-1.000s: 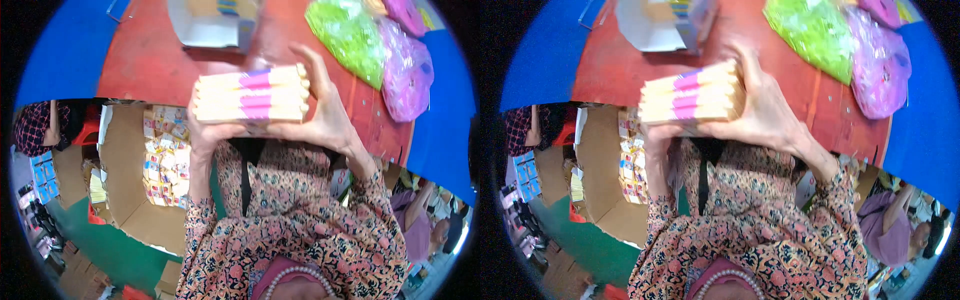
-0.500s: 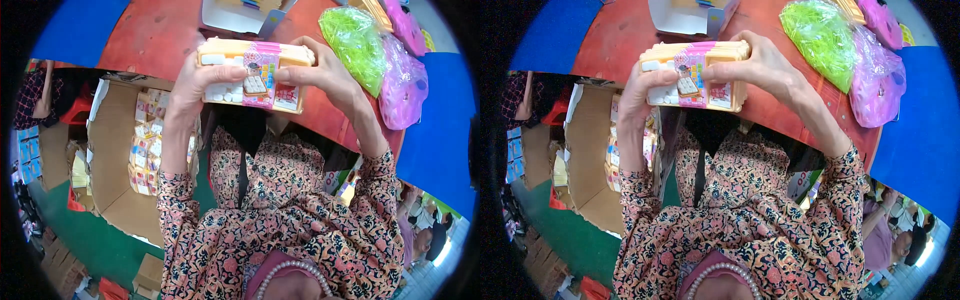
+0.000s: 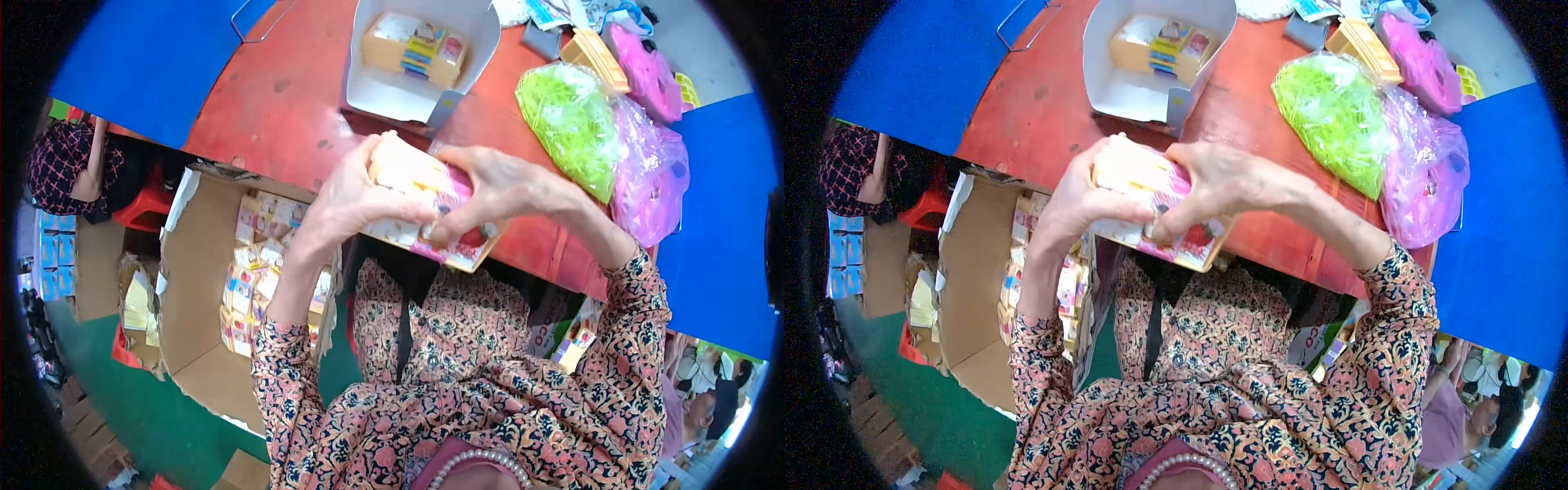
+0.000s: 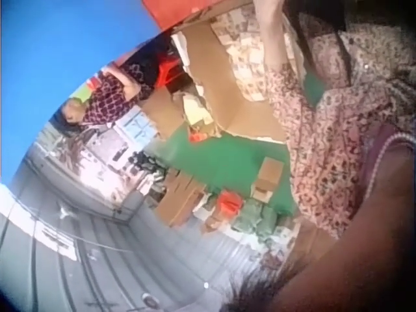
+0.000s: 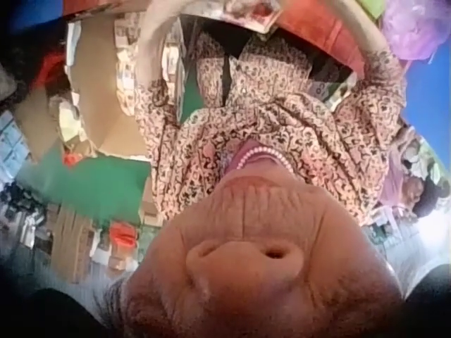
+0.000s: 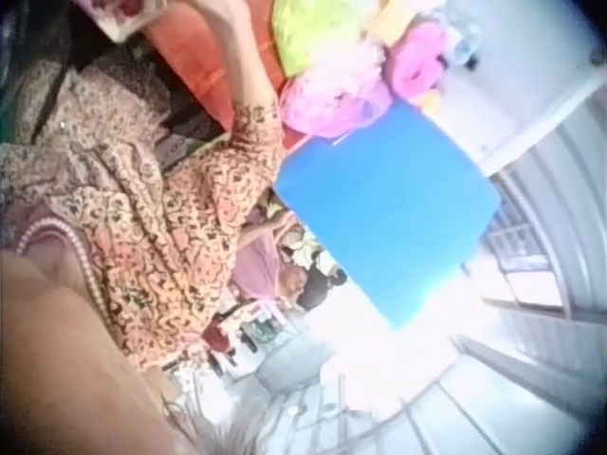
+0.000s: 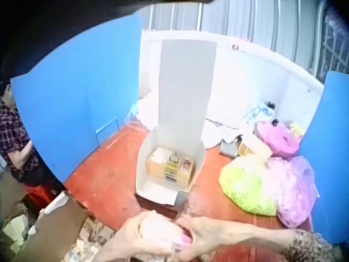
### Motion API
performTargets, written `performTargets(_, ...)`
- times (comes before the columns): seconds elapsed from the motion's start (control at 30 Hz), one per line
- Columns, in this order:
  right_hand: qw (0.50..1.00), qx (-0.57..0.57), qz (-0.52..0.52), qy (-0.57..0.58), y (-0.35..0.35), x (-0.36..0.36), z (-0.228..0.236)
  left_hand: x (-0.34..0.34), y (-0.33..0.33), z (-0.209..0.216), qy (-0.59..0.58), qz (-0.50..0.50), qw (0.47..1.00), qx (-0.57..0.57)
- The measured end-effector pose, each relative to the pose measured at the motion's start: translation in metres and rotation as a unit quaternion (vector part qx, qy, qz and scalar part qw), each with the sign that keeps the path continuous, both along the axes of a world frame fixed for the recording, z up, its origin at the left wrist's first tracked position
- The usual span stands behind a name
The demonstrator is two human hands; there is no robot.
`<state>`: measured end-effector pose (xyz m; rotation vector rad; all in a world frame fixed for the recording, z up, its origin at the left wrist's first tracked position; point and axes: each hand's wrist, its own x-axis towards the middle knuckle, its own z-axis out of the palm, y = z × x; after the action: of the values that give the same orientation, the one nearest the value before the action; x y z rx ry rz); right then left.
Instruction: Packing small product packages into display boxes and applying adhesive labels.
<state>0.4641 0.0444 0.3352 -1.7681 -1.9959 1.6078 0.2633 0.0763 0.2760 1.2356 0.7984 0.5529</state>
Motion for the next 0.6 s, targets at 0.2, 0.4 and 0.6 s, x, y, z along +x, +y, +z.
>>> performTargets(0.2, 0.999, 0.039, -0.025, -0.010, -0.004, -0.011, 0.014, -0.002, 0.007, 0.016, 0.044, -0.019, 0.996, 0.079)
performTargets(0.4, 0.990, 0.106, -0.071, 0.053, 0.005, -0.006, 0.049, -0.003, 0.021, 0.063, -0.149, -0.015, 0.988, 0.034)
performTargets(0.6, 0.962, 0.145, -0.188, 0.135, 0.038, 0.028, 0.131, -0.001, 0.063, 0.052, -0.160, 0.264, 0.925, 0.221)
